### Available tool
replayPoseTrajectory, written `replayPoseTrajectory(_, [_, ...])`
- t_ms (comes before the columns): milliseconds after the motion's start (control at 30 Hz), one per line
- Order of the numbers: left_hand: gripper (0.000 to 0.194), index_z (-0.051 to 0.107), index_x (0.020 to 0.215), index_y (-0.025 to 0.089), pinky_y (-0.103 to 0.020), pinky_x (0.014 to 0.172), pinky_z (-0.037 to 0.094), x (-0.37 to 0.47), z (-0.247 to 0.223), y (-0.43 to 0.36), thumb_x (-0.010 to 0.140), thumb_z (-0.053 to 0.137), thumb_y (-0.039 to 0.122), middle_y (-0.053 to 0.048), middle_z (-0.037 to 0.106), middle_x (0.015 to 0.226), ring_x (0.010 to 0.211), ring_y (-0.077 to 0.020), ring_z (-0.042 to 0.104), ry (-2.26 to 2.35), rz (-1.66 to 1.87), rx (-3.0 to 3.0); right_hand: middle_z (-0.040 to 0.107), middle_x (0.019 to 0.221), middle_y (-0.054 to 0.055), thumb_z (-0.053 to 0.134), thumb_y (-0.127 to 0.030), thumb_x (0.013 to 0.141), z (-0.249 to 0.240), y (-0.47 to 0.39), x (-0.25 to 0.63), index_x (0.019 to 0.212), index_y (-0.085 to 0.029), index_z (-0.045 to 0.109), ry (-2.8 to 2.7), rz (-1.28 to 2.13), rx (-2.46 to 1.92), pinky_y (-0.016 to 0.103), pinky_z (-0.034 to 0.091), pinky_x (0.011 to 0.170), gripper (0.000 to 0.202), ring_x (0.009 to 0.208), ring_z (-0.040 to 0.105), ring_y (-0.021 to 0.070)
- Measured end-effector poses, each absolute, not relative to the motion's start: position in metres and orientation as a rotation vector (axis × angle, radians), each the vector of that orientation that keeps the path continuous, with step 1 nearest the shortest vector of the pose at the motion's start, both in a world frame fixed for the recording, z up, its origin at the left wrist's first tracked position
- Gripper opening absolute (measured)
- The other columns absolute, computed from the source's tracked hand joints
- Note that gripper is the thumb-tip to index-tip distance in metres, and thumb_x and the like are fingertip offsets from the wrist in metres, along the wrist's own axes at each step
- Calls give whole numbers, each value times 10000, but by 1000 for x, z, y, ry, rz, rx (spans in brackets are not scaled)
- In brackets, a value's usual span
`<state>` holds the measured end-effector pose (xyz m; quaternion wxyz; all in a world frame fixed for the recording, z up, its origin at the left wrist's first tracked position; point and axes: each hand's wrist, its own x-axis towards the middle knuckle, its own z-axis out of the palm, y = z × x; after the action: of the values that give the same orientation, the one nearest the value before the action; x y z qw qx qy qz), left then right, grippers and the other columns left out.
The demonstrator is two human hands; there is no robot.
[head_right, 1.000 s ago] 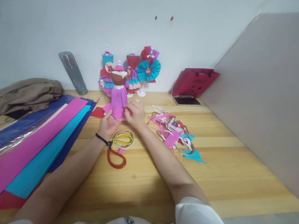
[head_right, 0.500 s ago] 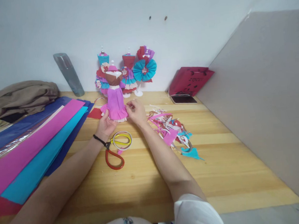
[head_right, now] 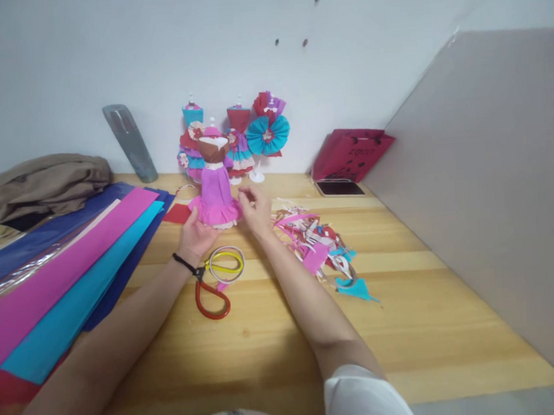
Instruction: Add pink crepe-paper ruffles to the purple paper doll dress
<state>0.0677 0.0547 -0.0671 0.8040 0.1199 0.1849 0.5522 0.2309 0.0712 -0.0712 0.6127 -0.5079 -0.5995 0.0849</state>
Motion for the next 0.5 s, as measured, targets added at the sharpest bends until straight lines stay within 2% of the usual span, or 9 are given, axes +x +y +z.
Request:
replayPoseTrajectory(167, [344, 635, 1298, 153, -465, 1135, 453, 68, -68, 55, 1017, 482, 280, -135, 720, 1238, 1207, -248, 658, 470, 1202, 161, 711, 915, 68, 560, -398, 899, -35, 61, 230, 1028, -199, 670, -1361, 160, -1072, 346, 524, 748, 261, 801, 648, 198])
replayPoseTrajectory(400, [382, 599, 1357, 174, -477, 1126, 467, 67, -71, 54, 986, 532, 235, -133, 739, 1186, 1144, -251, 695, 428, 1201, 139, 685, 1184, 115, 625, -393, 881, 43, 87, 229, 1181, -232, 615, -1470, 0, -970, 380, 544, 737, 341, 902, 657, 224])
replayPoseTrajectory(500, [380, 602, 1354, 171, -482, 1124, 468, 66, -75, 56, 991, 533, 261, -133, 742, 1175, 1120, -252, 705, 423, 1209, 140, 706, 1134, 110, 609, -358, 886, 76, 111, 226, 1183, -224, 642, -1578, -114, -957, 433, 545, 811, 327, 906, 664, 235])
